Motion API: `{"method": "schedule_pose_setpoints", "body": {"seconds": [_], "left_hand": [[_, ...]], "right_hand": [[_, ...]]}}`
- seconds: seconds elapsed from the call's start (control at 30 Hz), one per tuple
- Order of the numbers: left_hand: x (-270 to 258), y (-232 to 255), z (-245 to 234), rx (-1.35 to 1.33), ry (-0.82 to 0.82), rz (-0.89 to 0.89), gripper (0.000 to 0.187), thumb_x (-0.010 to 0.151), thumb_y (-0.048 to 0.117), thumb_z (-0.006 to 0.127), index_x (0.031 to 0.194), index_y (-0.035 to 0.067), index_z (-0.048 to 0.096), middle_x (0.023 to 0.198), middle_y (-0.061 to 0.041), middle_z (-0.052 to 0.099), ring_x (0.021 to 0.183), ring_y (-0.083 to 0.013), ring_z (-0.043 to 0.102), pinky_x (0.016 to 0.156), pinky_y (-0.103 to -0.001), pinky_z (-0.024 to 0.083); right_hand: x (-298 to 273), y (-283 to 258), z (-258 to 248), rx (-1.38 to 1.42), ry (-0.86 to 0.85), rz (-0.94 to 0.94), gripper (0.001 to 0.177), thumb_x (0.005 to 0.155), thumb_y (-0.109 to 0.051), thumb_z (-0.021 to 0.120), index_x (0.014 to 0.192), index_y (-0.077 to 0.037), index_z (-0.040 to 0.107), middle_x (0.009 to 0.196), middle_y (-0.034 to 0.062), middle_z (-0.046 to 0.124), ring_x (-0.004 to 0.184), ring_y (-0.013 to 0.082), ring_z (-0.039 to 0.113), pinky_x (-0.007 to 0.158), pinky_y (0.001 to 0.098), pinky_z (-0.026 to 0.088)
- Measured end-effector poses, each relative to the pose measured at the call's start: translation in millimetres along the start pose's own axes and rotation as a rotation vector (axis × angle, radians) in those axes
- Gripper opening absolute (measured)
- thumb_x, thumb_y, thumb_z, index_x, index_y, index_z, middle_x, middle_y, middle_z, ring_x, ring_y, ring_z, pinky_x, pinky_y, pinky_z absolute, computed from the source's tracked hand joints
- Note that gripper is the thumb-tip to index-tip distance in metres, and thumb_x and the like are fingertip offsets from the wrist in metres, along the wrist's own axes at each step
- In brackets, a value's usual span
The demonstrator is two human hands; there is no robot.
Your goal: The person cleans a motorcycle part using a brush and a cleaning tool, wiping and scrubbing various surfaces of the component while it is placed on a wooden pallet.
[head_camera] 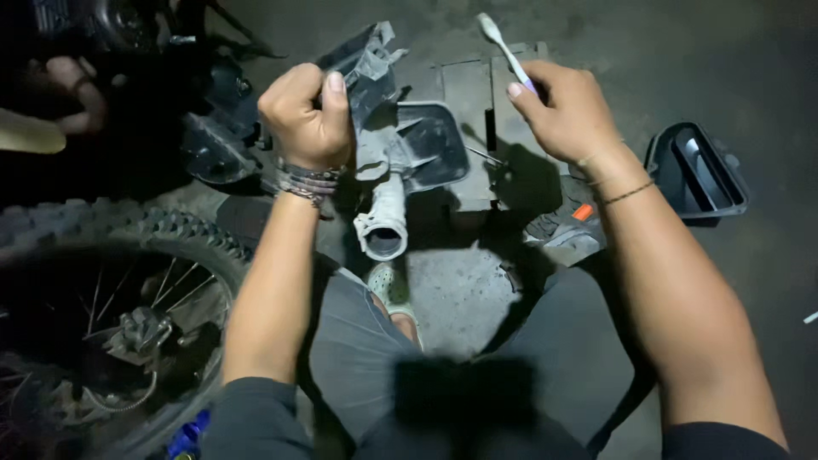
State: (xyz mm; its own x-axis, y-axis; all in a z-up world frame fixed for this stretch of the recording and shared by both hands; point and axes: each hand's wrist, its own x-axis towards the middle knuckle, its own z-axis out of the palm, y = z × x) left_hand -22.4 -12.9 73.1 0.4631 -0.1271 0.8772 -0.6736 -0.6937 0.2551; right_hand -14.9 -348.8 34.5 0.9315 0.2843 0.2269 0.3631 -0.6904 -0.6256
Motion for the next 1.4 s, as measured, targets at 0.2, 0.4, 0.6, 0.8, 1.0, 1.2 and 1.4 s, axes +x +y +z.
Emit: {"method": "schedule_pose_setpoints", "body": {"seconds": [0.2,0.4,0.6,0.8,1.0,1.2,1.4], "left_hand": [[-5.5,10.9,-1.0,0.03,0.24,-0.263,0.044,0.105,0.028,0.043,0.068,0.009,0.03,0.063,-0.005,0.026,0.055,-0.0209,0.03,0.057,-0.042,0.022],[-32.1,4.5,18.9,-0.118,0.348,-0.429,0.053,0.107,0.04,0.038,0.064,0.01,0.034,0.057,-0.002,0.03,0.051,-0.0143,0.029,0.053,-0.035,0.021],[-51.2,0.9,26.7,-0.107,0.28,-0.512,0.045,0.108,0.033,0.035,0.069,0.01,0.031,0.061,0.0,0.028,0.055,-0.013,0.027,0.054,-0.034,0.021],[-61.2,-10.6,24.0,-0.112,0.252,-0.594,0.05,0.109,0.041,0.031,0.069,0.011,0.035,0.063,0.0,0.028,0.057,-0.0131,0.027,0.057,-0.034,0.021],[-69.3,-27.3,15.8,-0.298,0.269,-0.713,0.045,0.106,0.037,0.04,0.069,0.015,0.03,0.066,0.005,0.023,0.062,-0.0096,0.021,0.061,-0.032,0.018],[-90.1,-57.0,23.6,-0.237,0.301,-0.734,0.041,0.106,0.026,0.044,0.066,0.019,0.043,0.062,0.007,0.046,0.067,-0.0095,0.043,0.068,-0.023,0.036],[-66.2,-42.4,19.4,-0.219,0.271,-0.79,0.045,0.101,0.028,0.048,0.064,0.002,0.052,0.061,-0.017,0.055,0.071,-0.0156,0.049,0.07,-0.033,0.045]], "right_hand": [[0.6,6.6,6.1,0.0,-0.008,0.013,0.044,0.108,-0.022,0.057,0.149,-0.008,0.063,0.09,0.0127,0.067,0.074,0.0303,0.058,0.063,0.0455,0.041],[-14.1,-58.8,-7.7,0.287,0.066,0.001,0.065,0.091,0.004,0.046,0.156,0.004,0.045,0.093,0.0187,0.069,0.066,0.0241,0.06,0.061,0.0391,0.053],[-34.4,-98.8,-19.8,0.236,0.115,-0.076,0.047,0.097,0.013,0.047,0.141,0.001,0.039,0.1,0.0195,0.069,0.079,0.0258,0.067,0.062,0.0366,0.051],[-54.6,-107.6,-8.4,0.061,-0.146,0.005,0.045,0.1,0.002,0.053,0.144,-0.001,0.041,0.079,0.01,0.059,0.053,0.022,0.052,0.042,0.0341,0.04],[-73.6,-113.9,11.0,-0.086,-0.243,-0.032,0.053,0.096,-0.006,0.059,0.147,-0.013,0.045,0.088,0.018,0.068,0.069,0.0401,0.064,0.057,0.052,0.051],[-67.1,-142.9,11.7,-0.266,-0.296,0.023,0.07,0.081,-0.002,0.072,0.147,-0.014,0.054,0.113,0.0209,0.072,0.091,0.0452,0.075,0.073,0.0581,0.061],[-62.0,-129.0,31.6,-0.51,-0.3,0.0,0.069,0.089,-0.004,0.053,0.151,-0.032,0.04,0.092,0.0105,0.065,0.077,0.0396,0.072,0.064,0.057,0.059]]}}
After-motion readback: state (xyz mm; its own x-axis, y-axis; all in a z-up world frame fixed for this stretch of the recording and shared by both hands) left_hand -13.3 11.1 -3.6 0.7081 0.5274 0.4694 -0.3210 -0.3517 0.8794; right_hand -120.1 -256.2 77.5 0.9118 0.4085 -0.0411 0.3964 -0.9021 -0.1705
